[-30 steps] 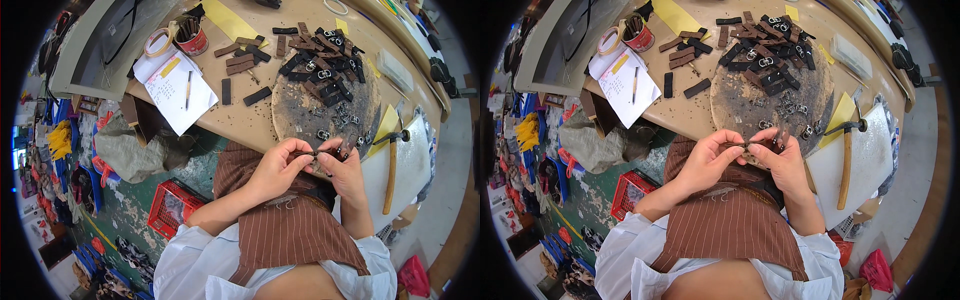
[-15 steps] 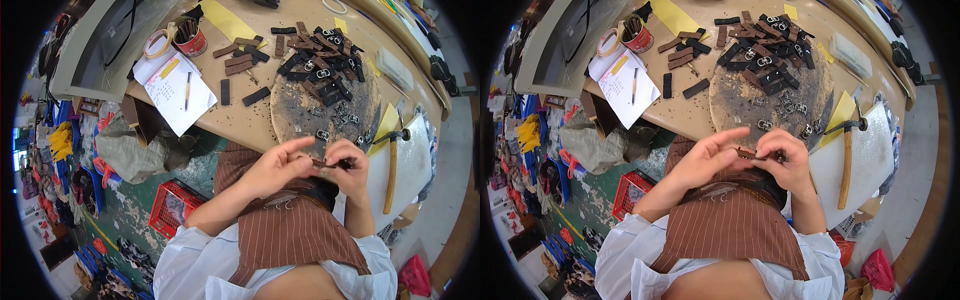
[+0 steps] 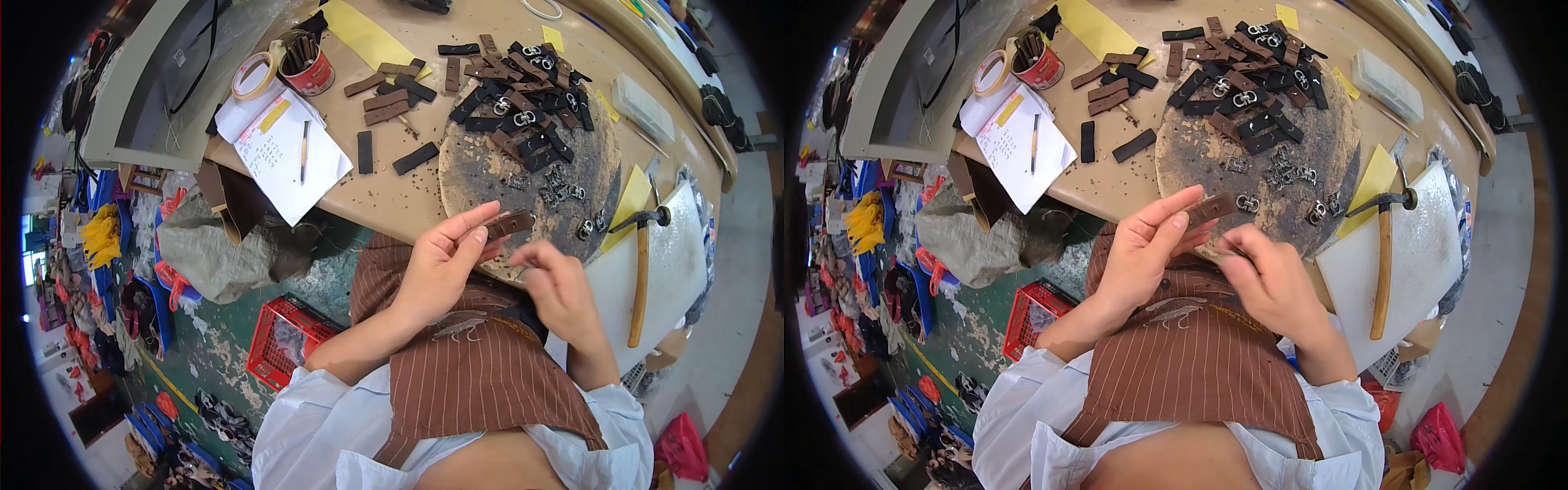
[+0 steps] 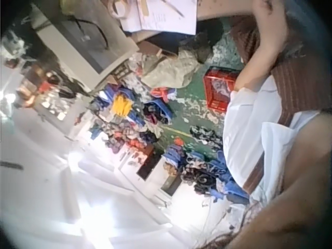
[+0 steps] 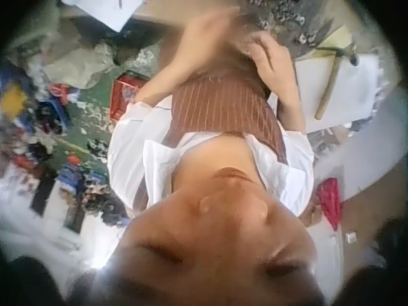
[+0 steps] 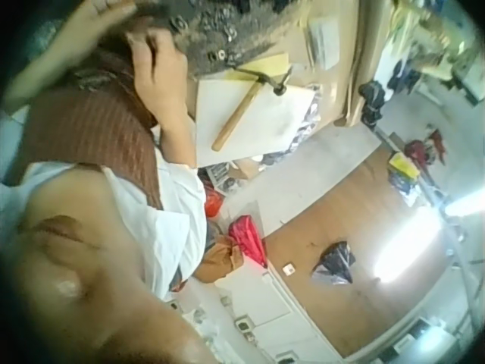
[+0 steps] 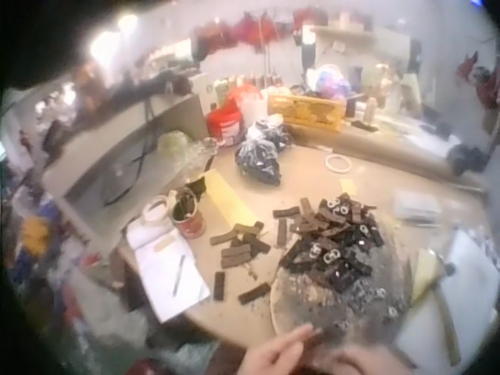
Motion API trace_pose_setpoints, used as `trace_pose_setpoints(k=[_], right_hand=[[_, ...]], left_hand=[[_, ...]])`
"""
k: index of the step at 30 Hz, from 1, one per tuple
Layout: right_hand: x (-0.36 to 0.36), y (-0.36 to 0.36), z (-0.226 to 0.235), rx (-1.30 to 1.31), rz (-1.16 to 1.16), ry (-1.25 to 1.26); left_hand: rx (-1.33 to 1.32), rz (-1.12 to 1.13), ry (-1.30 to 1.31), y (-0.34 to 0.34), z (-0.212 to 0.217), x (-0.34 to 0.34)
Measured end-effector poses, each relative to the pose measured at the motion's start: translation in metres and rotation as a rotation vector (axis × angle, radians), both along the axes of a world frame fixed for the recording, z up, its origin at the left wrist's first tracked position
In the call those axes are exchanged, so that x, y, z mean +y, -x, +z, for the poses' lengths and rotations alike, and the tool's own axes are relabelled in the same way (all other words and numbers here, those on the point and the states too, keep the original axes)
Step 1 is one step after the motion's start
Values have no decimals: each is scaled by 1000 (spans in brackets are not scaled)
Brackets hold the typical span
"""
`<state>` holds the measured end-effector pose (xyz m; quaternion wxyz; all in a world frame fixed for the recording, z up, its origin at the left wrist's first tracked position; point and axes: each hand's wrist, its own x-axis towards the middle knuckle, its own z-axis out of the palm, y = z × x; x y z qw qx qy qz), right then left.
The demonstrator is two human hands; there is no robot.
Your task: The person assembles small leather keychains at a workbench. They pick up a leather strap and a metal clasp, attach the clasp to the strap, and use a hammer to secure it. The person repeats this process for multiple units, placing the finished keychains on a wooden board.
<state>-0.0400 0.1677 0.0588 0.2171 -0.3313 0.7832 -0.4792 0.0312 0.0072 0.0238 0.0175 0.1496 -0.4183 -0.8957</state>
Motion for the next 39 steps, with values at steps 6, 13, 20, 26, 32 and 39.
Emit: trace_pose_setpoints(k=[6,13,20,26,32,39], right_hand=[[-15,-3,-4,158,-43,-97],[-14,-2,-5,274,12,-153],[8,13,-30,-1158,118,85],[-6,1,12,85,-118,-82],[-7,2,1,258,-143,-151],[-4,1,-7,14,-132,-122]], left_hand=[[49,14,33,-1,3,-1],[98,-62,156,-1,-1,-1],[114,-140,184,-2,-1,-5],[51,34,58,3,4,1],[52,48,82,1,4,4],[104,78,739,-2,11,7]])
